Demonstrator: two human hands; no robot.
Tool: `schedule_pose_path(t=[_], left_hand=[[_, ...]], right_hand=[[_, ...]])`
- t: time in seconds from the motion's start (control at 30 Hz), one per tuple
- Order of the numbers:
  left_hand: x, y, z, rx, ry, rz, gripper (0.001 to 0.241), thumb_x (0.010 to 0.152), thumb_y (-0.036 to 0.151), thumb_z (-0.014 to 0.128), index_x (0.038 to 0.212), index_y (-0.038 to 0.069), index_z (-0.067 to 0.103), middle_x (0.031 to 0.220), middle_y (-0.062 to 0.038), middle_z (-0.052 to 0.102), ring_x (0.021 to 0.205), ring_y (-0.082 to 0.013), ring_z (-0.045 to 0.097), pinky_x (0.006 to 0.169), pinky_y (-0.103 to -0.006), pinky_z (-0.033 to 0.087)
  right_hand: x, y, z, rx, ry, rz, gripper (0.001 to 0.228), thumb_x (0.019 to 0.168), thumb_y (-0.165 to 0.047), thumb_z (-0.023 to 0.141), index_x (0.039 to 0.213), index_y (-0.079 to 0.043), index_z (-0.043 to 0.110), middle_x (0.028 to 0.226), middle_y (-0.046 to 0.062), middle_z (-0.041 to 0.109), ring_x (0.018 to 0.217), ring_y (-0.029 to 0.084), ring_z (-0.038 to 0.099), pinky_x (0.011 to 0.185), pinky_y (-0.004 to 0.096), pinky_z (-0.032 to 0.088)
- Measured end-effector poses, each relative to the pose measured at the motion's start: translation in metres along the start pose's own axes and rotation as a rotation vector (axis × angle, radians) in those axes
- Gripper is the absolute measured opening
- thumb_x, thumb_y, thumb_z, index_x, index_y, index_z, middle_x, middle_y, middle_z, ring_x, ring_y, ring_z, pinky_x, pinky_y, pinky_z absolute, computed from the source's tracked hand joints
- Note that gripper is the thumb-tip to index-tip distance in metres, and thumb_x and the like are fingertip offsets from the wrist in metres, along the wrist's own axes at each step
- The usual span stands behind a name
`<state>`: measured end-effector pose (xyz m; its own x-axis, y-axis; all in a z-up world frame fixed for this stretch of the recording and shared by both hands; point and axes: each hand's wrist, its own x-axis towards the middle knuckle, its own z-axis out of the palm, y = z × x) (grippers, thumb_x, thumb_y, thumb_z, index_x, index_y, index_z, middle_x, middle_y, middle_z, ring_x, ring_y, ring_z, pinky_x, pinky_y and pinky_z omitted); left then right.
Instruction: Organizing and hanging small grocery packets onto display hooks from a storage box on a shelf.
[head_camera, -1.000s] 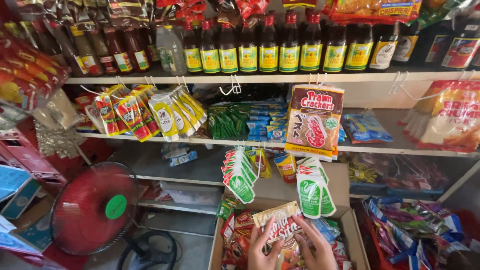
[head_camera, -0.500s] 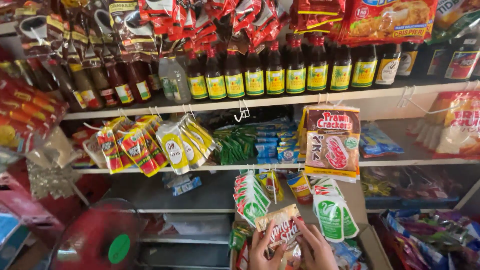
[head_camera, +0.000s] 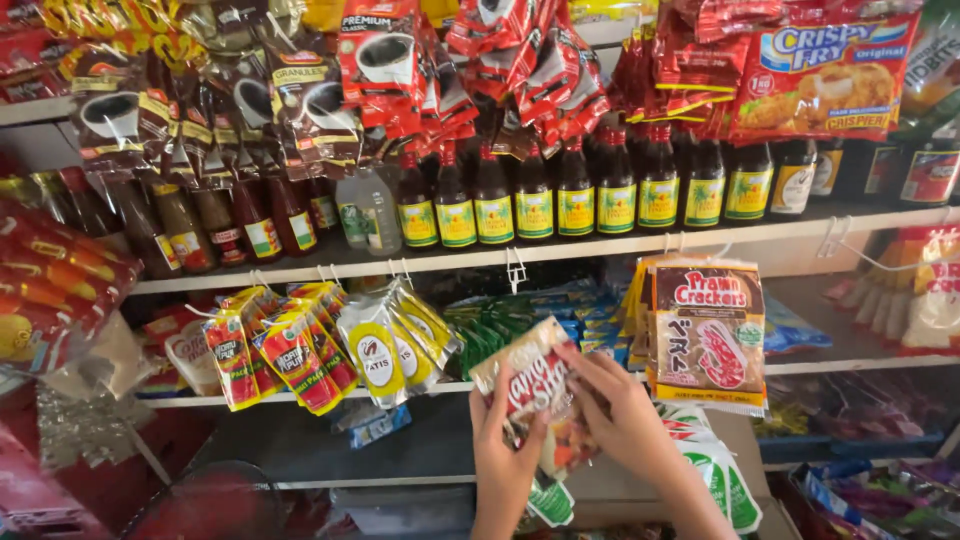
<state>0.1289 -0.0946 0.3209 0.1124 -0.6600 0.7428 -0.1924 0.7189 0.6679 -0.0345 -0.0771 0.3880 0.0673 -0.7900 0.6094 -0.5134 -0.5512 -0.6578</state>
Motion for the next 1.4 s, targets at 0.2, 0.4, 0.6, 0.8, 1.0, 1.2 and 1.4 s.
schedule_pose_path(t=[0.2,0.4,0.6,0.8,1.0,1.2,1.4], left_hand=[[0.035,-0.001,-0.003,0.0,0.095,0.03,0.071,0.087,0.013,0.079,0.151,0.007,0.048,0.136,-0.023,0.051,0.12,-0.0304,0.061,0.1,-0.0384,0.05],[0.045,0.0,-0.005,-0.019,0.101,-0.023,0.073,0.086,0.016,0.079,0.152,0.01,0.048,0.136,-0.023,0.05,0.116,-0.0297,0.066,0.098,-0.0377,0.052],[0.046,0.0,-0.005,-0.001,0.119,0.024,0.072,0.088,0.013,0.078,0.153,0.009,0.047,0.139,-0.025,0.048,0.121,-0.0313,0.062,0.1,-0.0393,0.05],[0.044,-0.017,-0.004,-0.009,0.122,0.008,0.072,0.087,0.013,0.079,0.152,0.009,0.047,0.141,-0.024,0.045,0.12,-0.0304,0.064,0.101,-0.0388,0.05],[0.043,-0.04,0.003,-0.033,0.08,-0.044,0.071,0.088,0.011,0.078,0.152,0.009,0.048,0.131,-0.021,0.051,0.118,-0.0295,0.064,0.099,-0.0375,0.052],[0.059,-0.092,0.019,-0.012,0.032,-0.235,0.08,0.083,0.012,0.075,0.155,0.017,0.039,0.139,-0.019,0.043,0.113,-0.0324,0.064,0.093,-0.0387,0.057],[0.044,-0.117,0.02,0.145,0.064,0.038,0.098,0.074,0.0,0.08,0.158,0.013,0.032,0.153,-0.031,0.022,0.143,-0.0489,0.021,0.109,-0.0499,0.038]], right_hand=[[0.047,-0.007,0.004,-0.004,-0.047,-0.165,0.048,0.094,-0.002,0.06,0.141,-0.014,0.061,0.095,0.013,0.06,0.072,0.025,0.06,0.068,0.033,0.053],[0.064,-0.004,0.007,-0.02,-0.074,-0.204,0.049,0.093,-0.002,0.061,0.14,-0.015,0.061,0.1,0.014,0.062,0.075,0.029,0.061,0.07,0.034,0.053],[0.068,-0.013,0.006,0.017,-0.122,-0.099,0.049,0.093,-0.003,0.059,0.141,-0.018,0.06,0.101,0.015,0.063,0.073,0.029,0.063,0.068,0.035,0.054],[0.073,0.006,0.012,-0.015,-0.114,-0.207,0.048,0.094,-0.003,0.061,0.14,-0.015,0.06,0.103,0.015,0.065,0.079,0.032,0.062,0.073,0.036,0.053],[0.079,0.045,0.027,-0.017,-0.099,-0.273,0.048,0.093,-0.002,0.061,0.14,-0.013,0.06,0.109,0.017,0.065,0.086,0.034,0.065,0.077,0.037,0.053],[0.087,0.062,0.048,-0.064,-0.076,-0.039,0.051,0.093,-0.003,0.059,0.141,-0.019,0.059,0.114,0.016,0.063,0.089,0.035,0.067,0.08,0.037,0.054],[0.066,0.083,0.064,-0.304,0.132,-0.288,0.06,0.077,0.001,0.068,0.134,-0.015,0.062,0.14,0.022,0.049,0.122,0.046,0.049,0.102,0.051,0.042]])
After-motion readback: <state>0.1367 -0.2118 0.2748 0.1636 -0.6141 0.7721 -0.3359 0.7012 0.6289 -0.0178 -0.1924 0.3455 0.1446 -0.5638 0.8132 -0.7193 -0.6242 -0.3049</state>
